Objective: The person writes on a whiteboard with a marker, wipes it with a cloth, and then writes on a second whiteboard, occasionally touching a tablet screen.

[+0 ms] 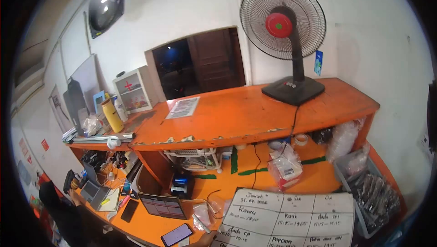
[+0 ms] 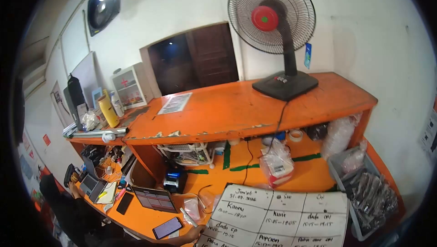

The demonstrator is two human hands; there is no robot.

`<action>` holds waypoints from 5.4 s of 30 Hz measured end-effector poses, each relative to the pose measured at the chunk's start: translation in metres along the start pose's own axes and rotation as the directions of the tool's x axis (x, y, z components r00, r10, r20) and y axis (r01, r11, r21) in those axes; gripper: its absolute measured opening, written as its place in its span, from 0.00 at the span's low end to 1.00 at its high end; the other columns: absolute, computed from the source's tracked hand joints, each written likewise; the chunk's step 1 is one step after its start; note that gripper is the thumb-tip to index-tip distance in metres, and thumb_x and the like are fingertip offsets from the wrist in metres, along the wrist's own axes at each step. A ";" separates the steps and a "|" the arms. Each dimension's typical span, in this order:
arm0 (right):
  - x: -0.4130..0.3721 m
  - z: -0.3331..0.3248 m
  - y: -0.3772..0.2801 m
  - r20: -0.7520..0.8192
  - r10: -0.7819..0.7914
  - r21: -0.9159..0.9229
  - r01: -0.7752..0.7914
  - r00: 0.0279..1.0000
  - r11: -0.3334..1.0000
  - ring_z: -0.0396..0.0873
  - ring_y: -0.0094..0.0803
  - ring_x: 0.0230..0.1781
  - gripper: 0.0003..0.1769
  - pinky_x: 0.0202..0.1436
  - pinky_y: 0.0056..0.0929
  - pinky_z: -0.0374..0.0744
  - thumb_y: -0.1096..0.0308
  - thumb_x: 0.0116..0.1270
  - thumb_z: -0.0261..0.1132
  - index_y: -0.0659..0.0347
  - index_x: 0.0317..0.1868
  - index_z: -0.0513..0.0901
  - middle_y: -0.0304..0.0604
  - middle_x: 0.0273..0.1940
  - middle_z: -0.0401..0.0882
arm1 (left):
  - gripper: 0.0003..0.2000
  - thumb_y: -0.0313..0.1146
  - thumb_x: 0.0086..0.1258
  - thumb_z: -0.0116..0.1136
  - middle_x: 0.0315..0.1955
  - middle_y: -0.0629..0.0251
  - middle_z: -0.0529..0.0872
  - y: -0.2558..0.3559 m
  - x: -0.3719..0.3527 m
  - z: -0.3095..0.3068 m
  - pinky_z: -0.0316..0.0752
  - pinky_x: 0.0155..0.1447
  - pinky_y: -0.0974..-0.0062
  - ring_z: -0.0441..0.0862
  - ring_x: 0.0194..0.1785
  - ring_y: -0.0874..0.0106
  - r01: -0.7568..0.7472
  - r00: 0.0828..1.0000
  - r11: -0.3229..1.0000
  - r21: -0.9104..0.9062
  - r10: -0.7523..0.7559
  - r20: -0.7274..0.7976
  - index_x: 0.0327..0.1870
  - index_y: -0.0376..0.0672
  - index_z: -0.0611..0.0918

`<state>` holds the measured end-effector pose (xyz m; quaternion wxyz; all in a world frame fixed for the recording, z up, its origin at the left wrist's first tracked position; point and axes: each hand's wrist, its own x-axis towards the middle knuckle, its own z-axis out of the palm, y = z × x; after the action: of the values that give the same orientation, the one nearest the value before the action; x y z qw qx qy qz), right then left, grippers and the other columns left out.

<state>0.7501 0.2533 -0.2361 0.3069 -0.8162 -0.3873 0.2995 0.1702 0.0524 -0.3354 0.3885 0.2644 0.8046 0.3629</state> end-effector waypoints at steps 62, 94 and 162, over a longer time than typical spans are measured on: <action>-0.019 0.245 -0.339 0.157 -0.919 -0.082 0.932 0.362 0.353 0.64 0.50 0.58 0.23 0.60 0.42 0.64 0.52 0.58 0.66 0.64 0.45 0.81 0.54 0.50 0.74 | 0.24 0.42 0.63 0.47 0.41 0.54 0.84 0.129 -0.022 0.038 0.72 0.51 0.71 0.80 0.45 0.62 -0.101 0.987 0.972 -0.213 0.071 -0.144 0.55 0.35 0.76; 0.111 0.311 -0.376 0.281 -0.266 0.830 -0.094 0.922 0.550 0.72 0.38 0.57 0.35 0.54 0.32 0.75 0.66 0.55 0.68 0.65 0.62 0.65 0.48 0.54 0.73 | 0.21 0.45 0.66 0.48 0.34 0.52 0.79 0.187 -0.012 0.023 0.70 0.42 0.67 0.76 0.38 0.62 -0.521 0.852 0.837 0.165 0.500 0.155 0.52 0.38 0.76; -0.364 0.174 -0.021 0.138 -0.671 0.466 0.551 0.728 0.693 0.70 0.26 0.25 0.22 0.28 0.27 0.68 0.53 0.59 0.69 0.63 0.30 0.70 0.40 0.24 0.71 | 0.27 0.44 0.71 0.50 0.54 0.56 0.72 0.104 -0.048 0.030 0.71 0.48 0.70 0.72 0.47 0.68 -0.362 -0.111 0.650 -0.668 0.682 0.723 0.66 0.39 0.60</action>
<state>0.4246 0.0139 -0.2393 0.4851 -0.5038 -0.6122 0.3690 0.2360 0.0922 -0.2452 0.6498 0.6731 0.1304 0.3281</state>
